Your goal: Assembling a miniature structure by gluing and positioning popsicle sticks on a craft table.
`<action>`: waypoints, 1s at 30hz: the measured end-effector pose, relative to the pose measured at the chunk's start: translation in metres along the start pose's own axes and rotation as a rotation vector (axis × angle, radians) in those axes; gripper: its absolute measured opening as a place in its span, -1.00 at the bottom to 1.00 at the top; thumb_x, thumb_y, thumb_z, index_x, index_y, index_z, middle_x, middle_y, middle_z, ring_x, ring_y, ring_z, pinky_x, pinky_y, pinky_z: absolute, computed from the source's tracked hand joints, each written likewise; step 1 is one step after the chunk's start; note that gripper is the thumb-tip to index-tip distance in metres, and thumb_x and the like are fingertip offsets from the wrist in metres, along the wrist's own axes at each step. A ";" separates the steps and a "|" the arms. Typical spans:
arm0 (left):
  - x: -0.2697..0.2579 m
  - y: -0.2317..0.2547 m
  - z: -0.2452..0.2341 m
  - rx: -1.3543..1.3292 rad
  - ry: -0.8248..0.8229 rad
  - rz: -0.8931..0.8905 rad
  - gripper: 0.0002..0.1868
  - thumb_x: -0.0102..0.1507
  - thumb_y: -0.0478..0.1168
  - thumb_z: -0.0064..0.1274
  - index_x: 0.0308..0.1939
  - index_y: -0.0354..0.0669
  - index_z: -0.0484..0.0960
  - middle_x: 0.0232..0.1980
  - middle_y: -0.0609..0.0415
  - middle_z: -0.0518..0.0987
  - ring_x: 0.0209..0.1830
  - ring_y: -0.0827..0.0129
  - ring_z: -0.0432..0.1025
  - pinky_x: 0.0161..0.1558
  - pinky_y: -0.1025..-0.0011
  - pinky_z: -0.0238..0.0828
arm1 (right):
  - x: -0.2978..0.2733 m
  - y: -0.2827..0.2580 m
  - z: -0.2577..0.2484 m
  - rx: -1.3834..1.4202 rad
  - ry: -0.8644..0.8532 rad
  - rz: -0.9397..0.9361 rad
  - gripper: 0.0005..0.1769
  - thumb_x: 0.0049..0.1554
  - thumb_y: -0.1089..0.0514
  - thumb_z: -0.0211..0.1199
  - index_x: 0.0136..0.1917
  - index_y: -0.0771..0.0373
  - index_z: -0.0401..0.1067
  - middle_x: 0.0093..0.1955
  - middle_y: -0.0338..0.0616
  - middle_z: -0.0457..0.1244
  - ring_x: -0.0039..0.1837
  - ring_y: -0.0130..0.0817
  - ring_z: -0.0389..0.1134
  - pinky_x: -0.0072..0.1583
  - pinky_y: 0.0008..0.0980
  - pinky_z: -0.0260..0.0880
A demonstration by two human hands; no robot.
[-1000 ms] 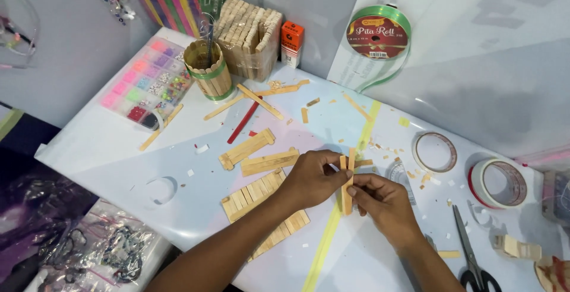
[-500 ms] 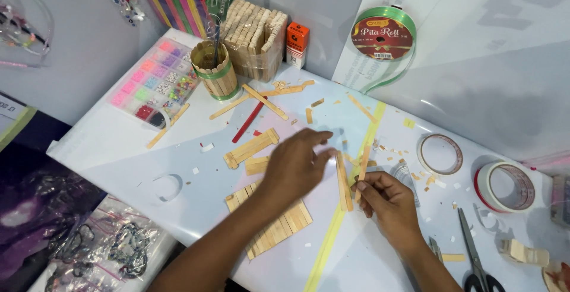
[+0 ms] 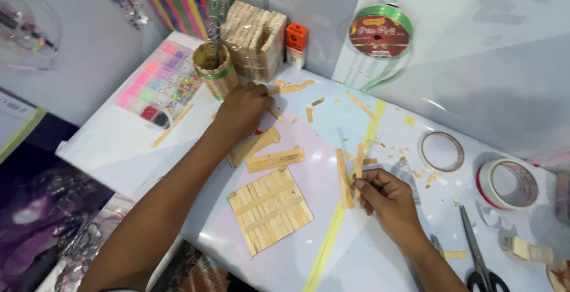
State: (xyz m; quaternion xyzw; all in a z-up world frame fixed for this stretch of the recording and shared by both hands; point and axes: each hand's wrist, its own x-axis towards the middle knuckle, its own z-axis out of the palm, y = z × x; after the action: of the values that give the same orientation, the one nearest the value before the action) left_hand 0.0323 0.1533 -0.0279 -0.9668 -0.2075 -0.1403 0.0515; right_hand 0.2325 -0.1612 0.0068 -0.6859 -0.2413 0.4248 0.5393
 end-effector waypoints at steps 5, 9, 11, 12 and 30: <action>-0.006 0.019 -0.015 -0.215 0.166 0.042 -0.66 0.18 -0.49 0.10 0.01 -0.23 0.75 0.06 -0.15 0.67 -0.06 -0.05 0.52 -0.11 0.05 0.44 | 0.004 0.008 -0.002 0.006 0.003 -0.037 -0.90 0.19 0.37 0.26 -0.05 0.47 0.55 -0.33 0.02 0.31 -0.38 -0.31 0.16 -0.33 -0.37 0.14; -0.035 0.027 -0.043 -0.290 0.234 -0.094 -0.71 0.21 -0.39 0.17 0.02 -0.30 0.75 -0.02 -0.13 0.71 -0.10 -0.02 0.56 -0.20 0.07 0.46 | 0.002 -0.001 0.002 -0.001 0.029 0.009 -0.89 0.20 0.40 0.24 -0.01 0.48 0.54 -0.21 0.06 0.38 -0.34 -0.28 0.19 -0.31 -0.36 0.17; -0.058 0.012 -0.038 -0.088 0.324 -0.378 -0.56 -0.11 -0.60 -0.05 -0.23 -0.31 0.76 -0.21 -0.14 0.66 -0.28 -0.09 0.51 -0.43 0.05 0.42 | 0.000 -0.004 0.001 -0.040 0.015 0.009 -0.89 0.21 0.37 0.24 -0.04 0.47 0.56 -0.28 0.02 0.33 -0.34 -0.29 0.19 -0.30 -0.36 0.19; -0.068 0.008 -0.043 -0.091 0.323 -0.372 -0.56 -0.11 -0.60 -0.05 -0.23 -0.31 0.76 -0.21 -0.14 0.66 -0.28 -0.09 0.51 -0.43 0.05 0.42 | 0.000 -0.004 0.002 -0.038 0.021 0.010 -0.89 0.21 0.37 0.24 -0.04 0.47 0.56 -0.28 0.02 0.33 -0.34 -0.29 0.19 -0.30 -0.36 0.19; -0.044 0.012 -0.029 -0.227 0.281 -0.208 -0.52 0.11 -0.60 -0.07 0.00 -0.20 0.76 -0.22 -0.10 0.65 -0.25 -0.07 0.45 -0.22 0.05 0.39 | 0.001 -0.002 0.000 -0.051 -0.007 0.008 -0.90 0.20 0.34 0.25 -0.08 0.44 0.56 -0.43 0.00 0.24 -0.40 -0.30 0.15 -0.31 -0.37 0.17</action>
State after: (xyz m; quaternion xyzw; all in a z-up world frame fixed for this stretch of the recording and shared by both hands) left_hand -0.0082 0.1204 -0.0139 -0.9107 -0.2799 -0.3006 -0.0442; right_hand 0.2333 -0.1593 0.0085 -0.6990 -0.2512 0.4230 0.5190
